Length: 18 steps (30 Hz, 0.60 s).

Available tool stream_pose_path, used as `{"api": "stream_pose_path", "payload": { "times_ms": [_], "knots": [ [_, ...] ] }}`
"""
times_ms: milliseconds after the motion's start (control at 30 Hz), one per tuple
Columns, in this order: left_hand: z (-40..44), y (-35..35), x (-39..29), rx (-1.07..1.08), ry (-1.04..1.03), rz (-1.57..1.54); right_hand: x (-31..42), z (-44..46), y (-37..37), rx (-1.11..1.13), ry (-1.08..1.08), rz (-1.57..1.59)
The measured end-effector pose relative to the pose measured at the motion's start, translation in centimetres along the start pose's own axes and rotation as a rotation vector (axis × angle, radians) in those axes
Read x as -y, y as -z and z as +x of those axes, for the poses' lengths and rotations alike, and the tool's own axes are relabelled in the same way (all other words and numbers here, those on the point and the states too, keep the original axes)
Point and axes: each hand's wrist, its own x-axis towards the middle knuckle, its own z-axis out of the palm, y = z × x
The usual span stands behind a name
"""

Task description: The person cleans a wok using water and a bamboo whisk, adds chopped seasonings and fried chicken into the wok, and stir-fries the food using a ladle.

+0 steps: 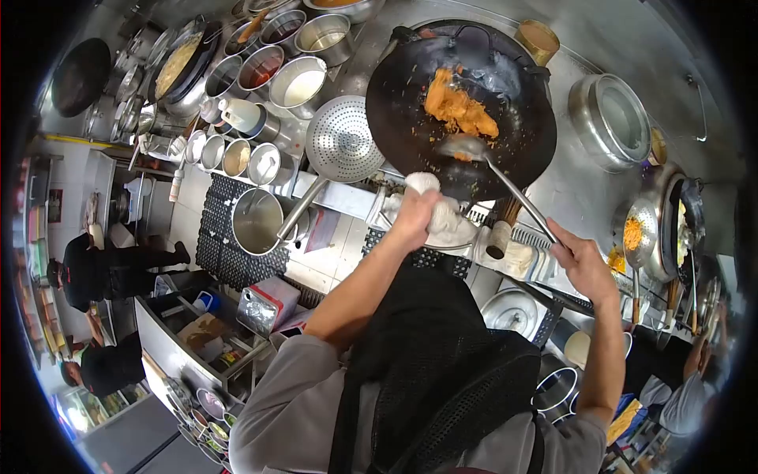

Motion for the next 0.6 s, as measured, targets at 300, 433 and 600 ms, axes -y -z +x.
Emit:
{"api": "stream_pose_path", "payload": {
  "times_ms": [300, 433, 600],
  "knots": [
    [-0.5, -3.6, -5.6, 0.028, 0.126, -0.049, 0.0, 3.7, 2.9, 0.124, 0.107, -0.151],
    [-1.3, 2.6, 5.3, 0.049, -0.075, 0.151, -1.8, 6.7, -3.4, -0.107, 0.053, -0.210],
    [-6.6, 1.4, 0.7, -0.016, 0.009, 0.112, -1.0, 1.1, -1.5, -0.020, 0.115, -0.130]
  ]
}}
